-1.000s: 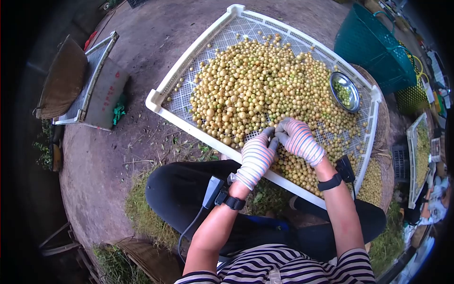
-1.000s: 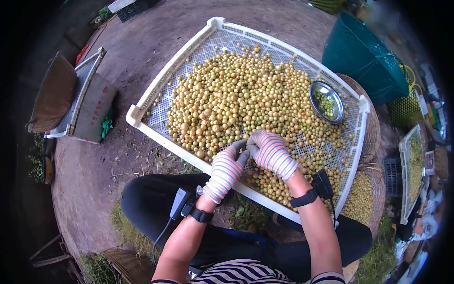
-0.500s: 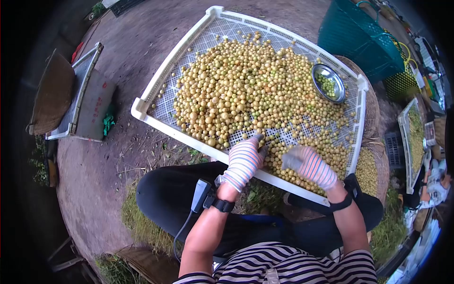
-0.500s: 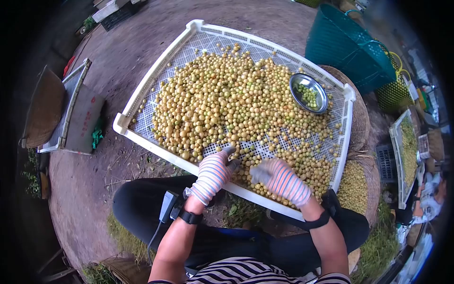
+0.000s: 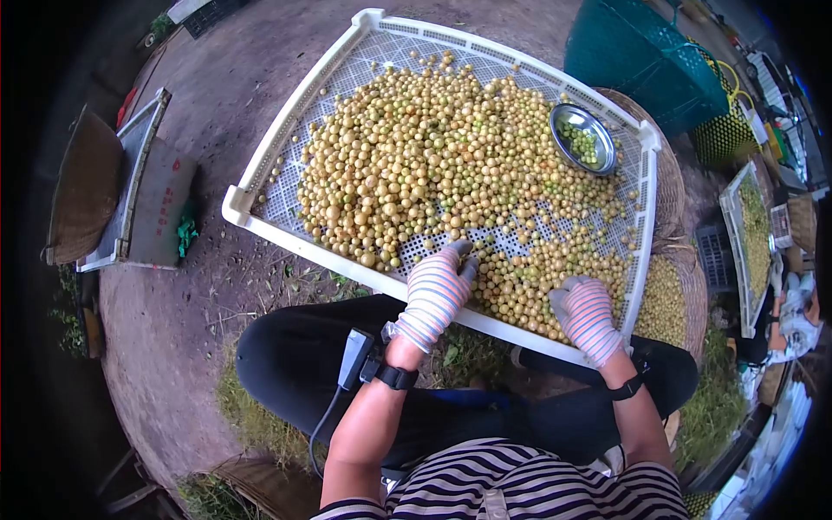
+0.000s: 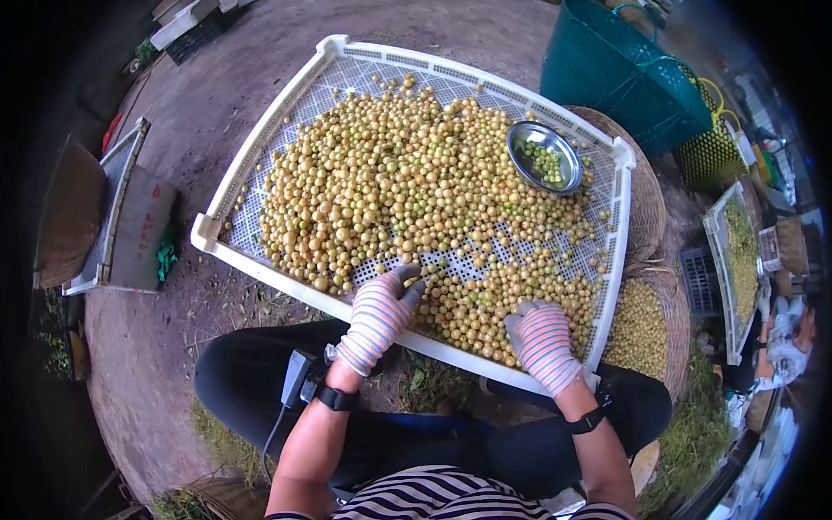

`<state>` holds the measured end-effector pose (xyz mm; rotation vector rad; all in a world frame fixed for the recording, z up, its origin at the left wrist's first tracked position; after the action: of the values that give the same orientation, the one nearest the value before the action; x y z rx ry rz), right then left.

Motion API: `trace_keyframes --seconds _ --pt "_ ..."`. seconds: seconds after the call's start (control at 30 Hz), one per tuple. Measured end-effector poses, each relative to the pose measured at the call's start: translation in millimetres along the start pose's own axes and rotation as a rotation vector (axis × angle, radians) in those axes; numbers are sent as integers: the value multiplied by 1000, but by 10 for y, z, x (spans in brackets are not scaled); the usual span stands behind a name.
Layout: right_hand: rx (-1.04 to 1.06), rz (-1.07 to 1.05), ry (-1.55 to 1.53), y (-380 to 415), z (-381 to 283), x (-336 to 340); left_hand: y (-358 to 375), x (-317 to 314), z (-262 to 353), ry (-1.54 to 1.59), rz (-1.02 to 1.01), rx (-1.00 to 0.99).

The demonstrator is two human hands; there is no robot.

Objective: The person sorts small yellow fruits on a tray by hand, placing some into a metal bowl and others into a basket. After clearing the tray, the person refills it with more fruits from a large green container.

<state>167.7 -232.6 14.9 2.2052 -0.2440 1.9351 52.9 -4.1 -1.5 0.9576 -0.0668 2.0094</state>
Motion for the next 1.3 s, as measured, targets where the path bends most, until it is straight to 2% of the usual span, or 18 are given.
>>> trace_keyframes --seconds 0.07,0.17,0.3,0.4,0.43,0.53,0.57,0.7,0.8,0.87,0.9,0.93,1.0,1.07,1.13,1.3 --pt "-41 27 -70 -8 22 33 2 -34 -6 5 46 -66" --pt "-90 194 -271 54 105 -6 -2 1 14 50 -15 8" --pt "-293 193 -563 144 57 242 8 25 26 68 -41 52" --pt "-226 226 -370 142 1 232 10 -2 43 39 -8 -29" --pt "-199 144 -226 104 -54 243 15 -17 48 37 -8 -32" --pt "-156 66 -197 98 5 -101 32 -28 37 25 3 -42" --pt "-133 113 -197 96 11 -118 27 -28 12 22 12 -48" --pt "-318 199 -589 101 -153 240 -29 41 -62 59 29 54" --pt "-19 -34 -994 79 -542 303 -56 44 -116 5 63 70" --pt "46 -85 -1034 -12 -762 336 -53 58 -74 -82 39 102" --pt "17 -281 -1032 -58 -706 327 -24 83 -29 -129 47 97" --pt "21 -295 -897 -174 -632 384 -3 105 5 -175 54 92" --pt "-112 71 -794 -409 -398 212 -4 125 19 -187 51 108" --pt "9 257 -400 -764 -189 180 -18 114 0 -214 57 113" --pt "-104 149 -405 -1023 -18 2 -45 84 -34 -237 59 115" --pt "12 31 -63 -1395 -48 -172 -76 25 -94 -159 66 61"
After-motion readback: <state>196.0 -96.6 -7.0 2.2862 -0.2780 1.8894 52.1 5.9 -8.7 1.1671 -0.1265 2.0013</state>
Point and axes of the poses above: each hand's wrist, its own y-axis away from the middle knuckle, its own x-axis out of the back of the hand, z = x × y, the point moved 3 cm from there along -y, towards the middle knuckle, and after that the axes turned 12 degrees about x, right-handed, at the moved point
